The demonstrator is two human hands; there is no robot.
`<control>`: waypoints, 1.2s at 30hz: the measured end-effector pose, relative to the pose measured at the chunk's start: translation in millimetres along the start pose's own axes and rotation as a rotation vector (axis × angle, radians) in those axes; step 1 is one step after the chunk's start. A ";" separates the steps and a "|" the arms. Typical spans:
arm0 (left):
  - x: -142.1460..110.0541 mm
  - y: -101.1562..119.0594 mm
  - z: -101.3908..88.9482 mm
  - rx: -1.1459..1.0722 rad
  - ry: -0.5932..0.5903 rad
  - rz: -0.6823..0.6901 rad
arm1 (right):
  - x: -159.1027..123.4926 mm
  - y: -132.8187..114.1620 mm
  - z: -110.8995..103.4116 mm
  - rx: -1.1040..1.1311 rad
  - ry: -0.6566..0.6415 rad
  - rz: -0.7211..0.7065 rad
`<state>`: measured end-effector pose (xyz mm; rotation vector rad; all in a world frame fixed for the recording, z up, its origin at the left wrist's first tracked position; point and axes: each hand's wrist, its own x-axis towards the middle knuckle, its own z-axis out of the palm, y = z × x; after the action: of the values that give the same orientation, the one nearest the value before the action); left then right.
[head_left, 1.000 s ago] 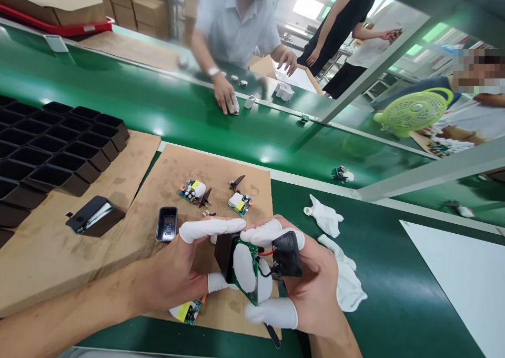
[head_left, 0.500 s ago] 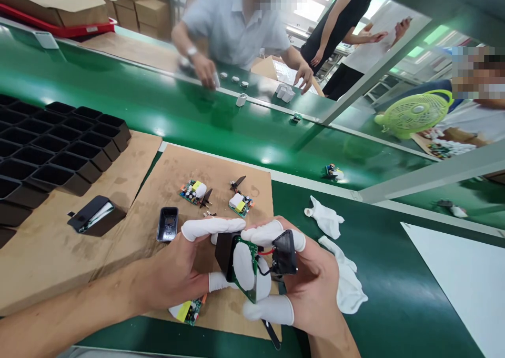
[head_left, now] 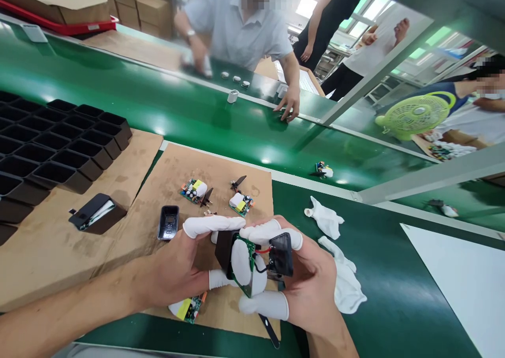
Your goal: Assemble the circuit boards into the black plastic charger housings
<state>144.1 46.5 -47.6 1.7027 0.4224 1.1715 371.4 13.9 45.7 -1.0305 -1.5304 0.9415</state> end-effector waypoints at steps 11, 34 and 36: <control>-3.2 -0.7 -0.6 -0.021 0.003 -0.071 | -0.5 1.4 3.4 -0.008 0.030 -0.043; 0.6 5.7 1.8 -0.010 0.042 -0.051 | 1.1 2.9 0.7 0.116 0.006 -0.041; 3.0 7.7 3.1 -0.053 0.045 -0.066 | 1.0 1.8 1.2 0.102 0.005 -0.056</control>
<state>146.4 43.5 -39.6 1.6078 0.4676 1.1654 370.3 15.3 44.1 -0.9125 -1.4841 0.9677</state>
